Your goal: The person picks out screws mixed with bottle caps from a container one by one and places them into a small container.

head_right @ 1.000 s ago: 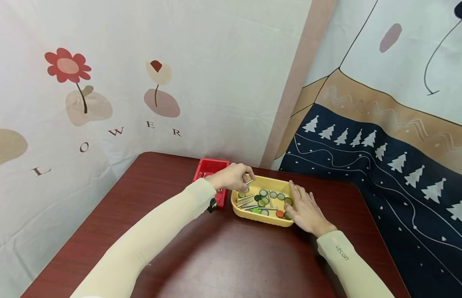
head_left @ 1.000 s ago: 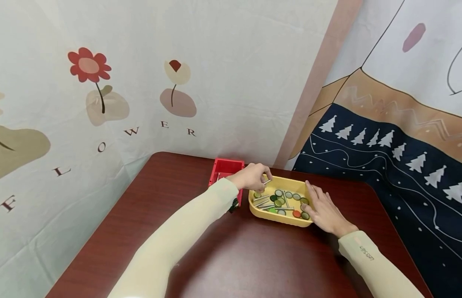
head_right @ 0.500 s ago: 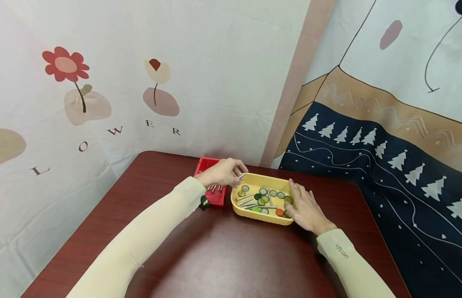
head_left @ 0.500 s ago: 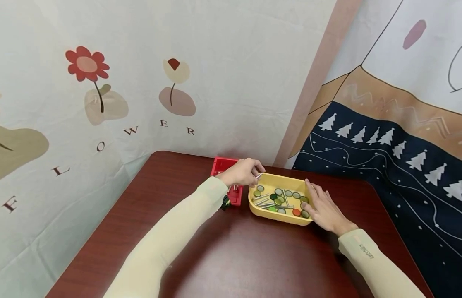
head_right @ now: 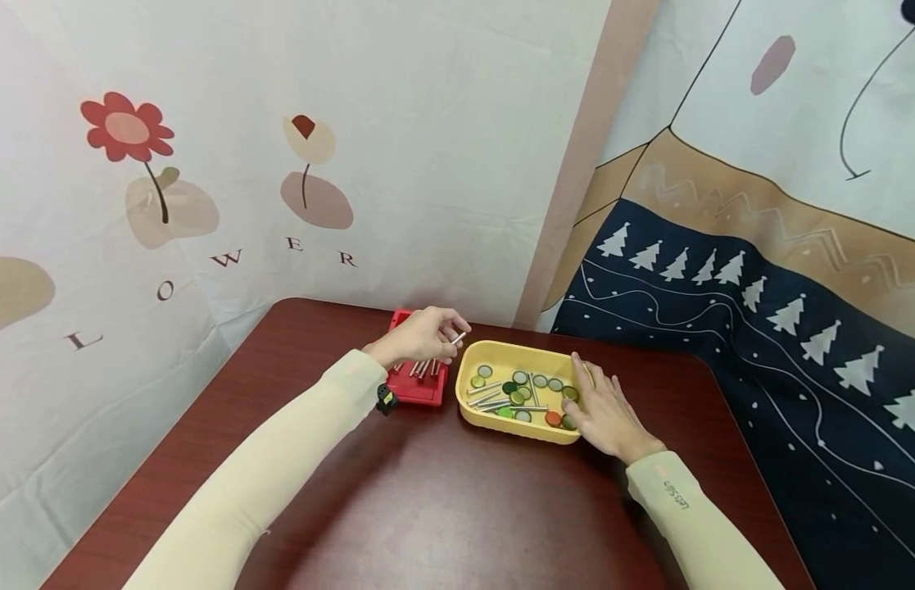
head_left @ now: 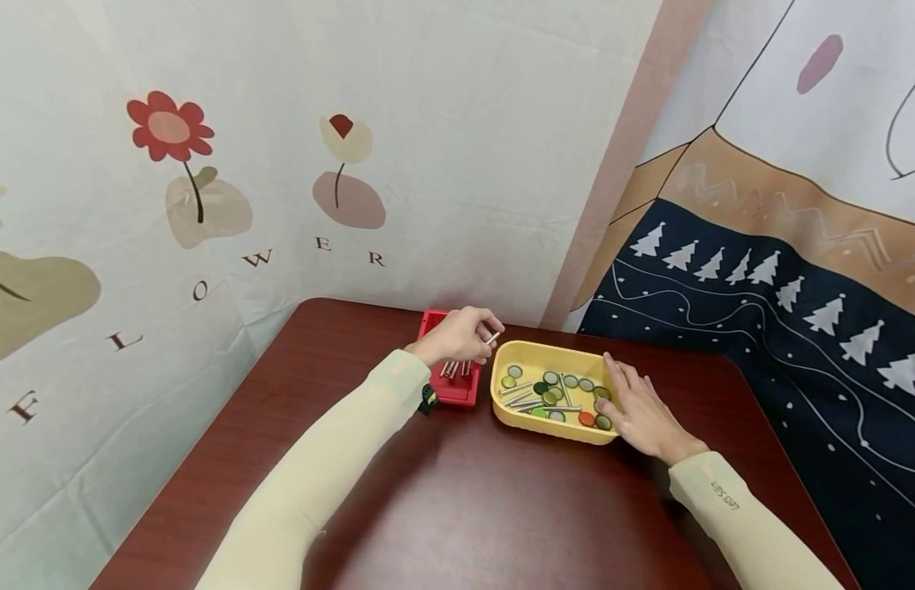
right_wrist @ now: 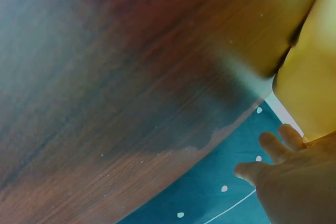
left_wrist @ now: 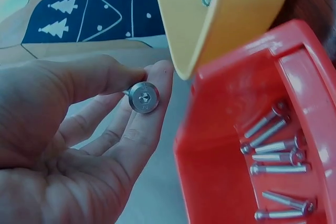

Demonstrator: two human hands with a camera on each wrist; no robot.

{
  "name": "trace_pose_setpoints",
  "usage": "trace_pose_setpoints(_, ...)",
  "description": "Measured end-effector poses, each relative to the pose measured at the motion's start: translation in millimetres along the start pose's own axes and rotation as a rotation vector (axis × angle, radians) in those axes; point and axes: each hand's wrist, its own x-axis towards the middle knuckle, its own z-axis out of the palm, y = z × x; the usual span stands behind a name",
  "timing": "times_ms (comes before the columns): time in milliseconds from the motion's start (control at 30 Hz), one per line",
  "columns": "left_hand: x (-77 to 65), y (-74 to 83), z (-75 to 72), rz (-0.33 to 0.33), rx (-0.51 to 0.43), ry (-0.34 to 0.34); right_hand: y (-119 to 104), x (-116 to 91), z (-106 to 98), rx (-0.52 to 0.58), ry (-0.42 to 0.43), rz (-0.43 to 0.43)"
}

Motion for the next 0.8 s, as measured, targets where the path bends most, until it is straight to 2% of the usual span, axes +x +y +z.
trace_pose_setpoints(333,-0.9,-20.2,-12.1,-0.03,-0.031,0.078,-1.2,-1.0,0.7,0.007,0.003,-0.003)
trace_pose_setpoints(567,2.2,-32.8,-18.3,-0.096,-0.047,0.173,0.7,-0.3,0.2,0.011,0.002,-0.002)
trace_pose_setpoints(800,4.5,-46.2,-17.8,-0.161,0.027,0.252,1.6,0.1,0.4,0.008,0.0,-0.008)
